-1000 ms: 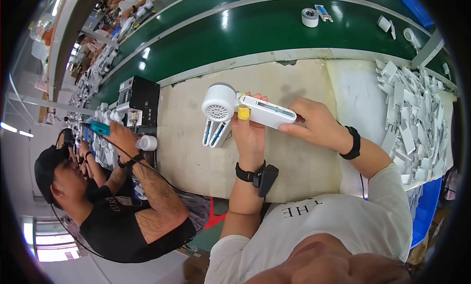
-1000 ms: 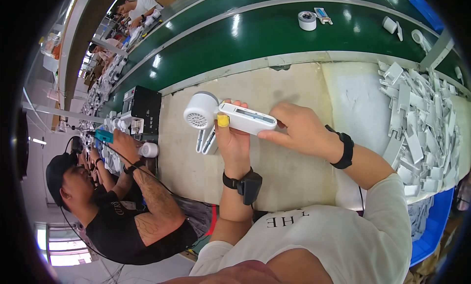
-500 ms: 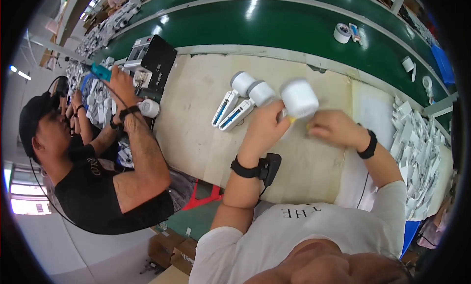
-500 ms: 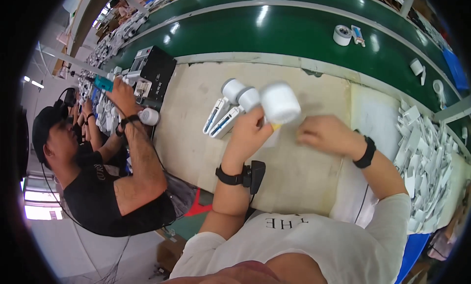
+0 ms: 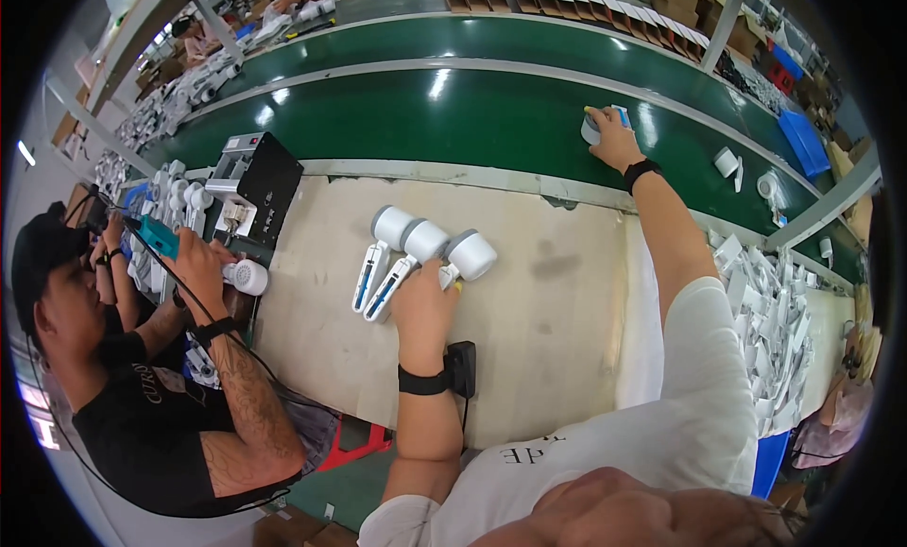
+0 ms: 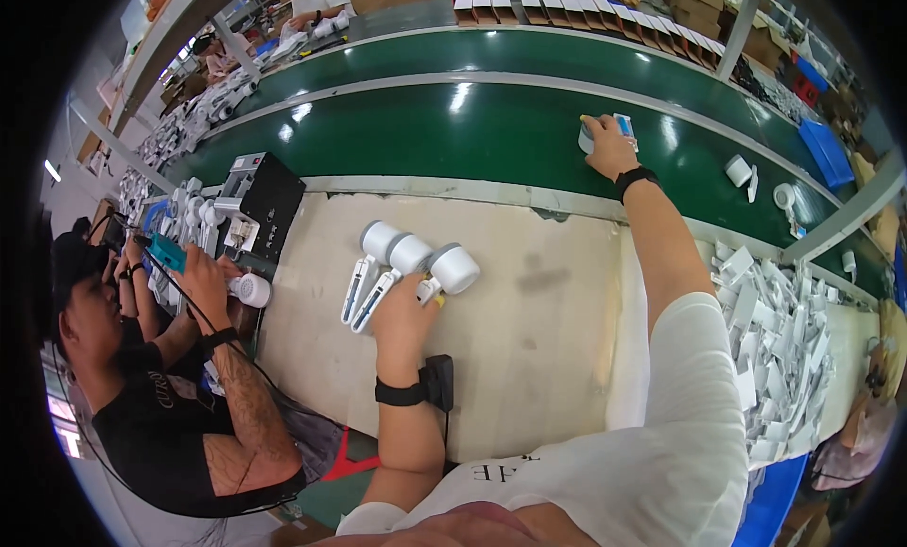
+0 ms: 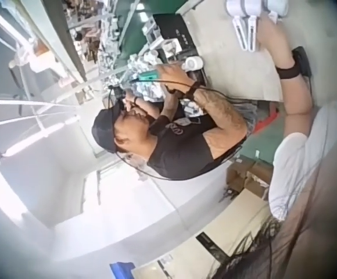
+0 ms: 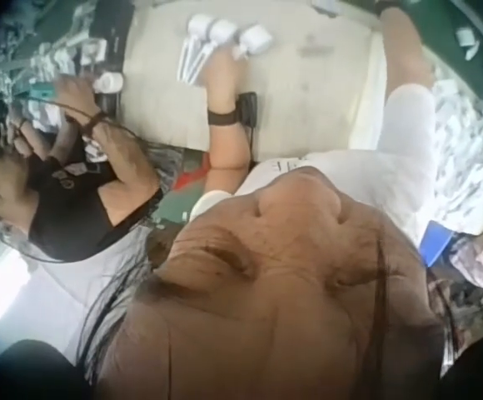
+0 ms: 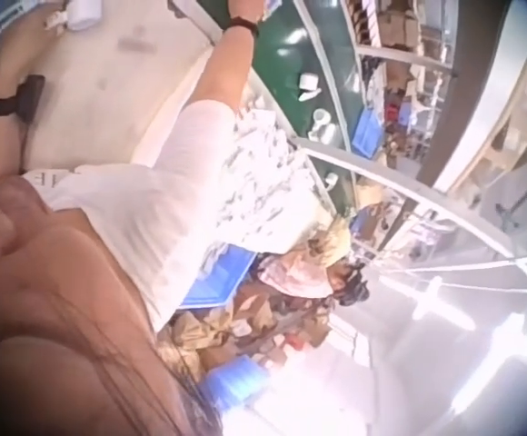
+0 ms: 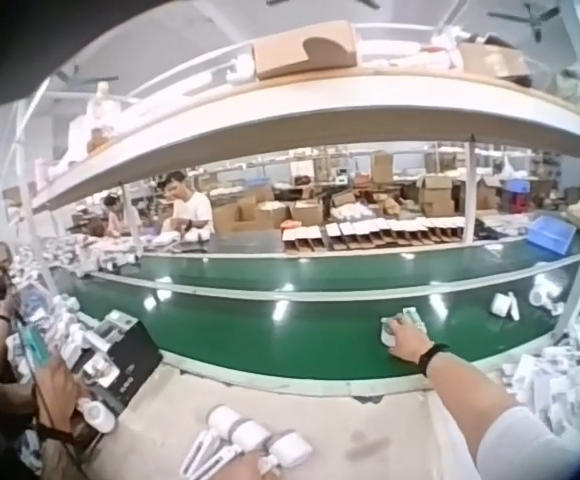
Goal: The person assembles handheld fans by fitting a fan head onto a handle containing a battery and then snapping on a handle cover. They repeat this process multiple times, placing each completed fan on the workbench before reaching for the next set of components.
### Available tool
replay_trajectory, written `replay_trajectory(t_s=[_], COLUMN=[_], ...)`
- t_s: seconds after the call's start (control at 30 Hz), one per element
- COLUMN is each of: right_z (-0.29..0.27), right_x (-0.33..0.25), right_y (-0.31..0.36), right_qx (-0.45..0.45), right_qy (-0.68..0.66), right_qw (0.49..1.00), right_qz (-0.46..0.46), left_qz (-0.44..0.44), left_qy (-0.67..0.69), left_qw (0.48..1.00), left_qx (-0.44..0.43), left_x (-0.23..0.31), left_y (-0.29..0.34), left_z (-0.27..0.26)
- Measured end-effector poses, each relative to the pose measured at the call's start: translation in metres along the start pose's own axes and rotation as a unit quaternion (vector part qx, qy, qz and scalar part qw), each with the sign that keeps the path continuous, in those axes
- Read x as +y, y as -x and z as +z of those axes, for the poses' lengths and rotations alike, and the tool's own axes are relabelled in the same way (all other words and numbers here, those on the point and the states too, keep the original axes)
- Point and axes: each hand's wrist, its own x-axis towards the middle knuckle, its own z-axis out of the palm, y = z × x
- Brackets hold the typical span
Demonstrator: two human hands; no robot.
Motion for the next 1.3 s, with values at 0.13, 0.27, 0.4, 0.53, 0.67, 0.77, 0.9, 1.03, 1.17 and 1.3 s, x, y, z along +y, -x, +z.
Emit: replay_trajectory(t_s=[0.13, 0.27, 0.4, 0.53, 0.67, 0.77, 0.9, 1.03, 1.17, 1.3], right_z=[-0.008, -0.02, -0.027, -0.076, -0.093, -0.094, -0.091, -0.09, -0.084, -0.077], right_x=[-0.002, -0.008, -0.006, -0.051, -0.086, -0.115, -0.129, -0.122, -0.108, -0.092], right_y=[-0.004, 0.002, 0.017, 0.058, 0.121, 0.17, 0.206, 0.221, 0.239, 0.252], right_qx=[-0.018, -0.039, 0.019, -0.062, -0.132, -0.178, -0.169, -0.149, -0.191, -0.265], right_qy=[-0.044, -0.038, -0.162, -0.608, -0.727, -0.803, -0.884, -0.924, -0.903, -0.837], right_qw=[0.999, 0.998, 0.984, 0.782, 0.663, 0.56, 0.421, 0.303, 0.328, 0.413], right_qz=[0.011, -0.024, 0.075, 0.124, 0.117, 0.097, 0.111, 0.177, 0.204, 0.242], left_qz=[0.066, 0.157, 0.212, 0.256, 0.313, 0.302, 0.27, 0.15, 0.001, 0.031], left_qy=[0.014, 0.159, 0.271, 0.269, 0.238, 0.346, 0.48, 0.727, 0.821, 0.78], left_qw=[0.994, 0.954, 0.924, 0.915, 0.89, 0.875, 0.835, 0.658, 0.509, 0.551], left_qx=[0.087, 0.198, 0.167, 0.16, 0.23, 0.153, 0.0, -0.126, -0.26, -0.295], left_x=[0.004, 0.017, 0.02, 0.028, 0.056, 0.062, 0.069, 0.072, 0.065, 0.064], left_y=[0.007, 0.007, 0.004, 0.003, 0.012, 0.021, 0.034, 0.032, 0.027, 0.032], left_z=[-0.003, 0.002, 0.015, 0.023, 0.022, 0.035, 0.034, 0.047, 0.048, 0.043])
